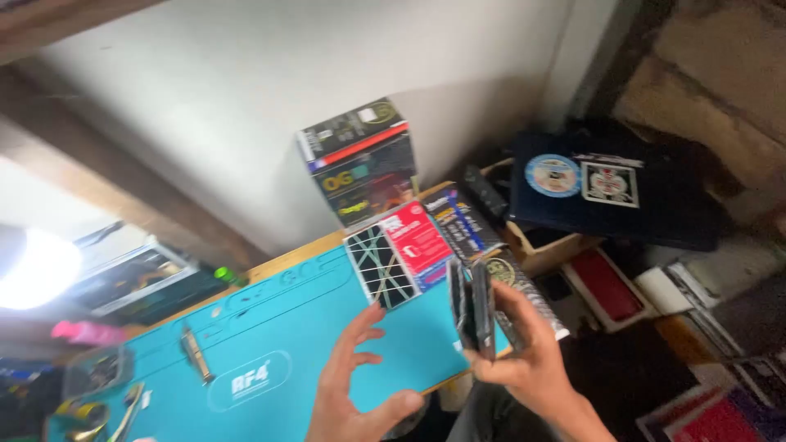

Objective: Removing a battery from a mobile phone frame at a repair station.

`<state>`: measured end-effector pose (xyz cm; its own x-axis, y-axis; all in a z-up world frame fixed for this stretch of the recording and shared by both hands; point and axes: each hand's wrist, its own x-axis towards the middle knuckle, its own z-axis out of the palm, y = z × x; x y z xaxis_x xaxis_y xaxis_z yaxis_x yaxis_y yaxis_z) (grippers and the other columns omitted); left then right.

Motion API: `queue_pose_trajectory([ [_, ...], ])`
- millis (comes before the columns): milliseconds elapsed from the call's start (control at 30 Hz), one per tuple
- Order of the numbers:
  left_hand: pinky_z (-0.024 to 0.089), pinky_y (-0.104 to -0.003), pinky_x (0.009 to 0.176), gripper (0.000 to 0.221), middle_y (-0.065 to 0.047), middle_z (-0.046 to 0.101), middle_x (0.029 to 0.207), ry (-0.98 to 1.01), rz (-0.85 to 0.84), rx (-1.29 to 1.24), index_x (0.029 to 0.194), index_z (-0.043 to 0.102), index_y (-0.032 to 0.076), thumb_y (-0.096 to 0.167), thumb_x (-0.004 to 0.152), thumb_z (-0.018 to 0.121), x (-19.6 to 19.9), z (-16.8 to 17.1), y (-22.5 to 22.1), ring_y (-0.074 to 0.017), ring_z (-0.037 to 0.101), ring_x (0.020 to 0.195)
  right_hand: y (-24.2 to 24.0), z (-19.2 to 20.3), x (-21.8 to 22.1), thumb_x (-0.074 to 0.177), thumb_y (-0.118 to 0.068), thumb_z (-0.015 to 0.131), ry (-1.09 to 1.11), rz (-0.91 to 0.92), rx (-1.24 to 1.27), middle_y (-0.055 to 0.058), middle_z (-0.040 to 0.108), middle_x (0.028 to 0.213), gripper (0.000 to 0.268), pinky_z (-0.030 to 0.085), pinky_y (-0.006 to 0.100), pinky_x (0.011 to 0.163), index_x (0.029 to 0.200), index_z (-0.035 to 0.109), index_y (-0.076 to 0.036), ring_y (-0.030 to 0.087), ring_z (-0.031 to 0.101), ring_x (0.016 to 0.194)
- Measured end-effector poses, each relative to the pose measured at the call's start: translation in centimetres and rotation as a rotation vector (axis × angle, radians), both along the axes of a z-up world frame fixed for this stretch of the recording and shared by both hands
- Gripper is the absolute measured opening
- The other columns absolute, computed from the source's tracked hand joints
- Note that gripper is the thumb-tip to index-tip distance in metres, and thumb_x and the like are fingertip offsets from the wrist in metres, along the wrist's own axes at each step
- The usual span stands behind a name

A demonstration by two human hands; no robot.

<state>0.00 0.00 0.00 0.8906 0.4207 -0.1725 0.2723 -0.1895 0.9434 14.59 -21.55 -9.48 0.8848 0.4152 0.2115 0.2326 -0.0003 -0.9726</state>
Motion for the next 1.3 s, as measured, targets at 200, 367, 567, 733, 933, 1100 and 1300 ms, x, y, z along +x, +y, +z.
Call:
queue_pose_trajectory([
  [200,0.051,-0.045,0.112,0.111,0.002,0.046,0.172,-0.045,-0.154,-0.153,0.168,0.036,0.028,0.051,0.073,0.089,-3.7,5.4,4.3,-0.023,0.05,0.156,9.3,1.6,-6.7,0.078,-0.042,0.095,0.081,0.415,0.025,0.011,0.053,0.161,0.099,0.05,0.061,0.128,0.158,0.045,-0.015,0.038,0.05,0.154],
  [367,0.058,-0.037,0.104,0.082,-0.002,0.07,0.146,-0.198,-0.088,-0.049,0.148,0.062,0.014,0.037,0.075,0.092,-7.2,2.7,7.0,-0.0176,0.067,0.134,12.2,2.0,-9.8,0.076,-0.037,0.097,0.151,0.492,0.035,0.011,0.058,0.159,0.096,0.054,0.05,0.123,0.155,0.049,-0.013,0.033,0.057,0.151],
  [567,0.068,-0.046,0.099,0.083,-0.007,0.07,0.147,-0.308,-0.067,0.119,0.147,0.061,0.016,0.046,0.076,0.092,-9.4,0.6,8.4,-0.0291,0.066,0.139,13.7,3.7,-11.1,0.085,-0.029,0.091,0.187,0.613,0.066,0.013,0.049,0.166,0.086,0.054,0.05,0.126,0.156,0.045,-0.015,0.035,0.049,0.157],
  [733,0.068,-0.043,0.097,0.086,-0.009,0.071,0.145,-0.346,-0.045,0.15,0.145,0.061,0.013,0.048,0.073,0.093,-10.5,-1.1,9.1,-0.0268,0.068,0.136,14.2,3.7,-11.1,0.088,-0.016,0.089,0.127,0.648,0.012,0.013,0.05,0.167,0.083,0.047,0.052,0.129,0.158,0.044,-0.015,0.036,0.046,0.159],
  [933,0.068,-0.043,0.099,0.084,-0.006,0.072,0.143,-0.308,0.003,0.108,0.144,0.063,0.014,0.044,0.072,0.096,-11.1,-2.6,9.8,-0.024,0.069,0.134,14.6,2.8,-10.8,0.082,-0.02,0.095,0.045,0.655,-0.027,0.012,0.058,0.16,0.09,0.044,0.05,0.127,0.157,0.047,-0.014,0.032,0.052,0.156],
  [1100,0.069,-0.042,0.099,0.082,-0.003,0.074,0.14,-0.255,0.035,0.075,0.142,0.065,0.016,0.047,0.072,0.096,-11.2,-2.8,10.0,-0.0219,0.071,0.128,15.0,2.7,-10.6,0.079,-0.022,0.098,0.012,0.614,-0.07,0.014,0.065,0.152,0.088,0.042,0.05,0.13,0.153,0.052,-0.013,0.032,0.06,0.15],
  [1300,0.07,-0.04,0.099,0.084,-0.002,0.076,0.138,-0.224,0.096,0.084,0.143,0.066,0.016,0.044,0.07,0.098,-11.3,-3.5,10.1,-0.0198,0.074,0.125,14.7,1.9,-10.1,0.079,-0.033,0.097,-0.212,0.522,-0.165,0.008,0.067,0.15,0.082,0.053,0.047,0.116,0.148,0.058,-0.018,0.029,0.065,0.142],
])
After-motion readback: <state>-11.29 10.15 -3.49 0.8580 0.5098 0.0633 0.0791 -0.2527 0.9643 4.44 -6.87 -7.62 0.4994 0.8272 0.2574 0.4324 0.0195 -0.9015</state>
